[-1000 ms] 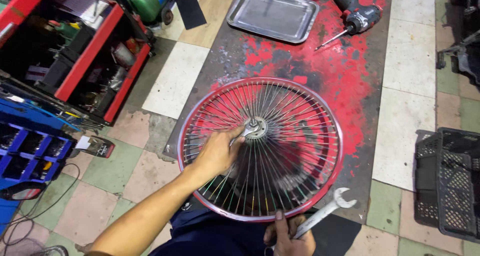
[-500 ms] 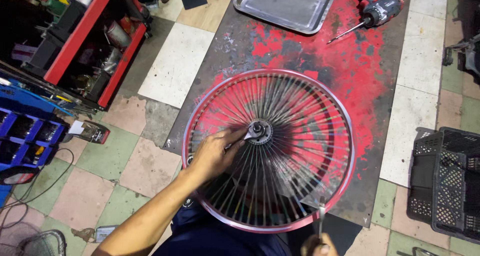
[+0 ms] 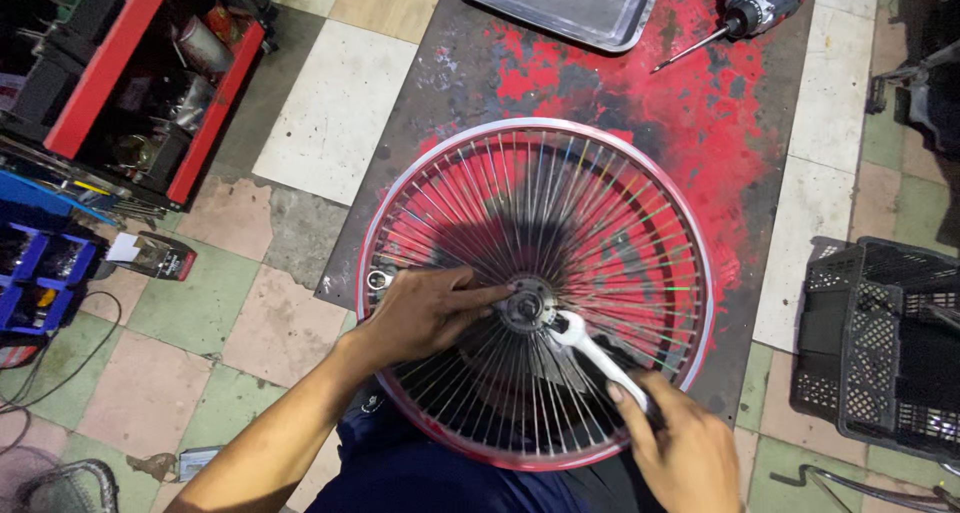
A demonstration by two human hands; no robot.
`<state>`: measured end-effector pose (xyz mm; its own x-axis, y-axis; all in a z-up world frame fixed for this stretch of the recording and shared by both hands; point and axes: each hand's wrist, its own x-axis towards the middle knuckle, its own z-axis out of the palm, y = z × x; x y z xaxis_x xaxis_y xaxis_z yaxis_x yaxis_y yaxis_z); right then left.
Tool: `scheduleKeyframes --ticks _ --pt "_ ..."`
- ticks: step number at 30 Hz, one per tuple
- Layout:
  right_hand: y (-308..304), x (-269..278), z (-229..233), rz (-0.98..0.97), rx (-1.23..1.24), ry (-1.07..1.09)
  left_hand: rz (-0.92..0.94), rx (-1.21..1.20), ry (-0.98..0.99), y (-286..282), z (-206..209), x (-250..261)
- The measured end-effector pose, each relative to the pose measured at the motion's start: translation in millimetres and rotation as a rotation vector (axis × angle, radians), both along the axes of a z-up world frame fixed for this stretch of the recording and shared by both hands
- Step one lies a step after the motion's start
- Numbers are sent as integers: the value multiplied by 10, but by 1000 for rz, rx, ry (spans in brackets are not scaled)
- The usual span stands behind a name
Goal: The person uses wrenches to tighten and adjust the fasteners on the hub of a wire-spoked wheel, holding one side steady while turning the other.
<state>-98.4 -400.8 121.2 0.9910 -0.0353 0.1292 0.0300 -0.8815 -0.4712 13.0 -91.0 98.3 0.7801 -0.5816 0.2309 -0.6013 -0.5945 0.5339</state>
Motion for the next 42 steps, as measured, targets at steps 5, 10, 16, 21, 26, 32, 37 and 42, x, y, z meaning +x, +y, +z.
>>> scheduleKeyframes --ticks 5,10,16,21,26,32,37,42 --pt "214 49 8 -50 14 255 -25 12 -85 -13 -17 -77" --pt "307 -6 -134 -52 103 127 -26 12 -68 4 -26 -88" --pt "295 0 -228 -81 94 145 -32 4 -88 7 -45 -98" --pt "268 20 -259 -94 98 227 -31 -7 -83 -8 -48 -112" --pt "253 4 -355 -14 134 52 -40 1 -87 -11 -56 -121" --pt "237 -21 -456 25 220 29 -63 28 -76 -19 -36 -128" --pt "203 25 -487 43 224 53 -66 7 -170 -24 -83 -130" --pt "115 109 -367 27 224 265 -153 22 -378 -56 -149 -10"
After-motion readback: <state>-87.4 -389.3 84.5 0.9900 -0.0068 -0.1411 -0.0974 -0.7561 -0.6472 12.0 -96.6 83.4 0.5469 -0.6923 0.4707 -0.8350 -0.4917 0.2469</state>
